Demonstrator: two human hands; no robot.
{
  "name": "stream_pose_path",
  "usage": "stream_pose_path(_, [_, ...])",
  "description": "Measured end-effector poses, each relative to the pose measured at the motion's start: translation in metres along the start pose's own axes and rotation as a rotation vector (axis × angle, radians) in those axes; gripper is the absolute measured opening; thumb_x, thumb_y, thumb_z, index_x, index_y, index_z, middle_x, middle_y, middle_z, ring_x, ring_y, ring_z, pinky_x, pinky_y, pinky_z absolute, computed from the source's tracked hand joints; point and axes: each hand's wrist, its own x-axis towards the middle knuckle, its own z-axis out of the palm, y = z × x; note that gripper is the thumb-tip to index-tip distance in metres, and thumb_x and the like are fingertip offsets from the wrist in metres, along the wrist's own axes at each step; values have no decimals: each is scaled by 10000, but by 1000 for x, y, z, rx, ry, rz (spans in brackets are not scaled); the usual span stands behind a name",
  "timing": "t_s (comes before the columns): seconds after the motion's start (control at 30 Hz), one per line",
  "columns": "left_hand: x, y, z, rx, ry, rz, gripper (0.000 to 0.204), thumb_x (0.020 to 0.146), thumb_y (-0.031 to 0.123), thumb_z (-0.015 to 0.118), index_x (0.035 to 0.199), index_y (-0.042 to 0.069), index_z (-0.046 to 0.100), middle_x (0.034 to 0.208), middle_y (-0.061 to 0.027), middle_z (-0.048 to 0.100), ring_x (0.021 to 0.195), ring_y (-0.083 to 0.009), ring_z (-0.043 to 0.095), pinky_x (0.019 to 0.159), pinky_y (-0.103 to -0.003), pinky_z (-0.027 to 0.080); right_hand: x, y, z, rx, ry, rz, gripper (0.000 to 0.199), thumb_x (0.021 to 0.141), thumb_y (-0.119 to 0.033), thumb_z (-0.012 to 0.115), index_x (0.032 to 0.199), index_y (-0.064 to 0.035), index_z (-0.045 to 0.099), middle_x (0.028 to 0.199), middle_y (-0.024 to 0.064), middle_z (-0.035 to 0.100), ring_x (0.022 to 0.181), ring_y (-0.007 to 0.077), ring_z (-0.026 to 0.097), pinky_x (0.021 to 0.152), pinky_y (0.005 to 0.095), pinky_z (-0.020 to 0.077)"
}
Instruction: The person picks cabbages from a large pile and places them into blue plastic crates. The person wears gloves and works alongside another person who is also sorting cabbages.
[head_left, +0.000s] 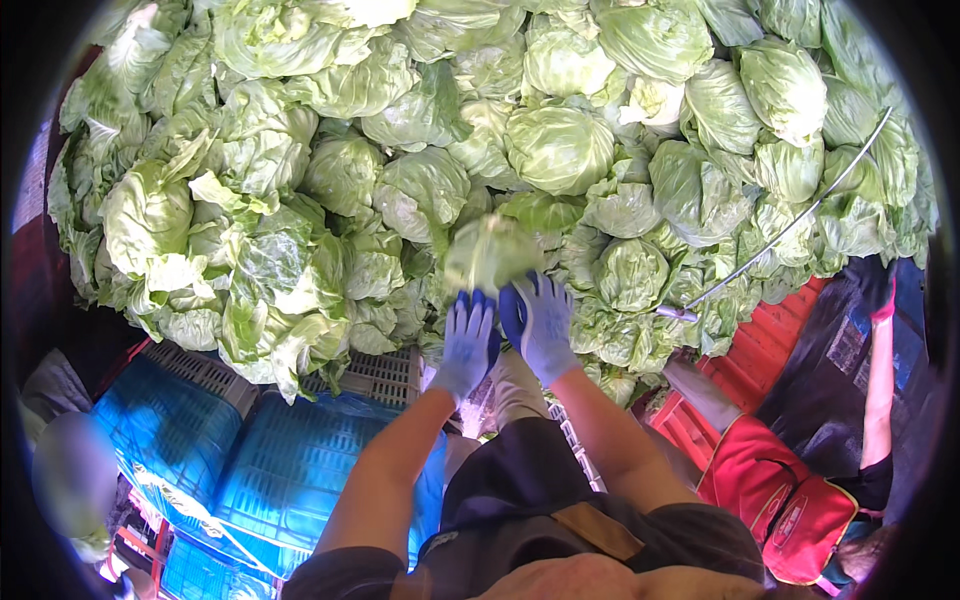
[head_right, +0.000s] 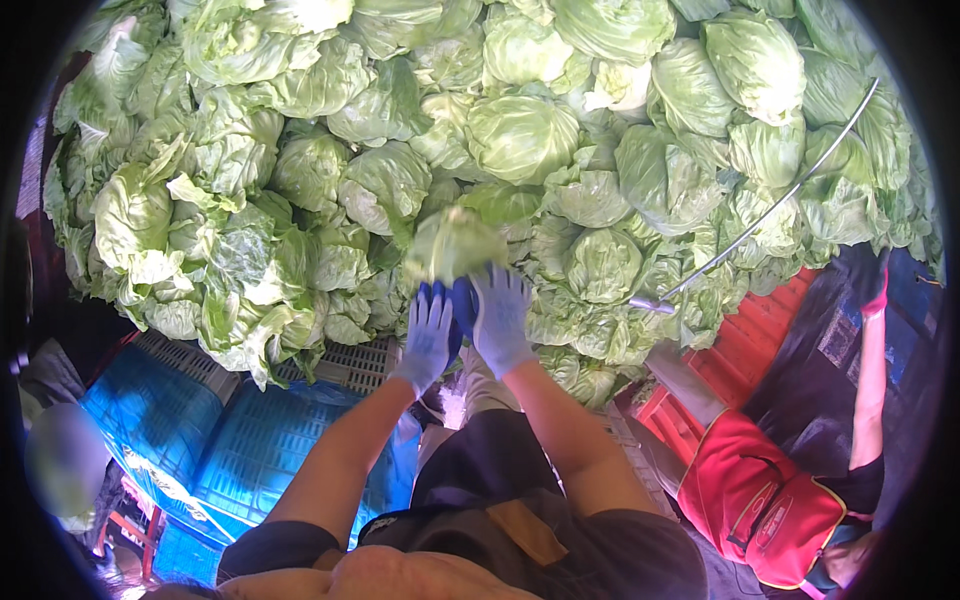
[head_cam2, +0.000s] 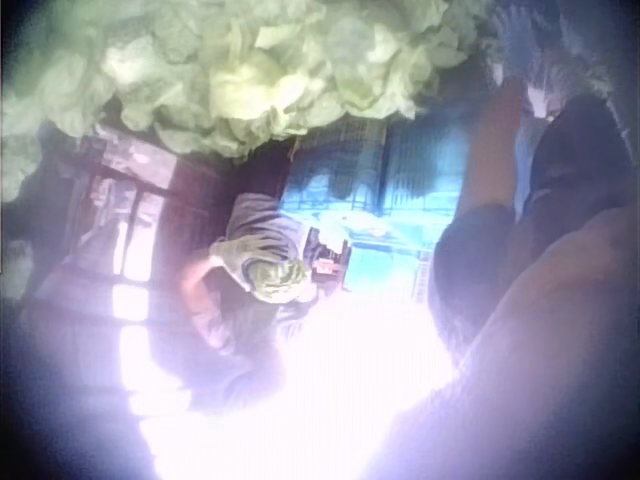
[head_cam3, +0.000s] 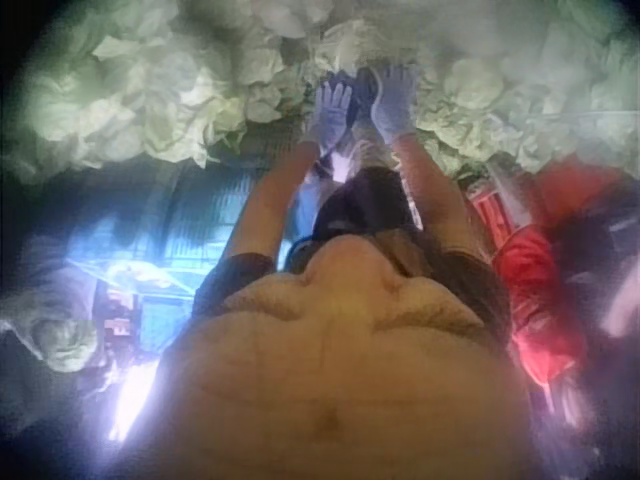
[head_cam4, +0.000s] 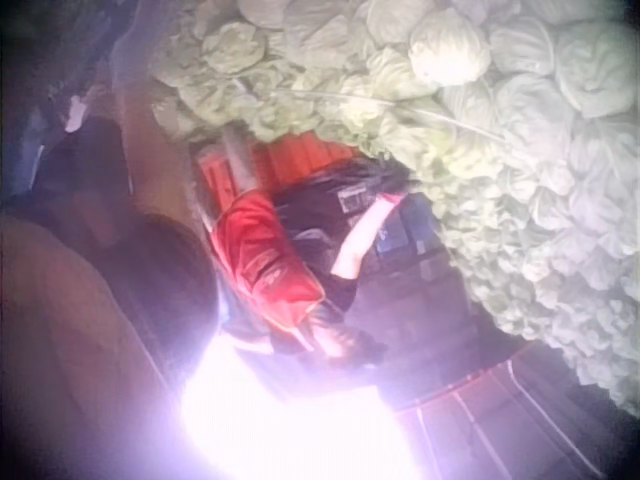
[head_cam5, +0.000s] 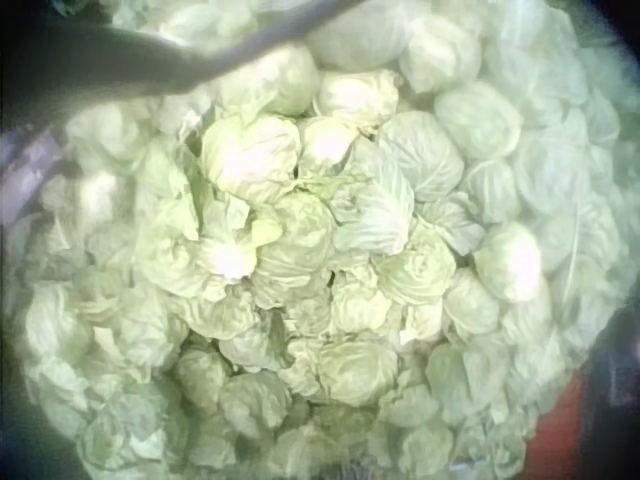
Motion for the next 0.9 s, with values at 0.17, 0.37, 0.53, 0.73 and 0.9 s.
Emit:
stream_pose_path(0.17, [-58,-32,-27,-634,-35,-271,520,918,92,542,1427,-7,511,1500,-215,481,1381,-350,466,1172,-437,343,-5,-4,50,215,305,209,559,940,-373,664,1388,-49,580,1413,281,525,1238,493,519,1064,550,404])
stream_pose_path(0.37, [9,-44,-34,-581,311,-399,409,966,124,603,1339,-30,532,1206,-281,609,1086,-440,604,969,-482,485,28,64,84,447,246,381,534,934,-435,625,1274,-24,649,1242,272,625,1160,452,587,1010,496,454])
stream_pose_path(0.53, [114,-82,-143,-286,799,-183,411,982,206,597,1318,-26,548,1236,-288,595,1168,-474,549,1020,-518,437,90,19,44,281,512,-57,344,993,-293,609,1144,11,667,1112,221,680,1033,334,653,932,438,492])
stream_pose_path(0.73, [205,-136,-166,378,225,-347,546,1021,473,432,1328,60,615,1365,-174,605,1337,-435,471,1142,-674,236,223,-43,158,1356,307,384,630,1057,-494,435,1357,50,545,1326,185,625,1193,275,580,1027,347,426])
stream_pose_path(0.9, [168,-107,-131,216,431,-316,604,1016,494,434,1437,72,534,1469,-140,535,1441,-418,378,1124,-764,180,194,-28,115,2190,-319,517,809,1027,-672,288,1490,-36,478,1486,141,541,1334,302,541,1172,440,386])
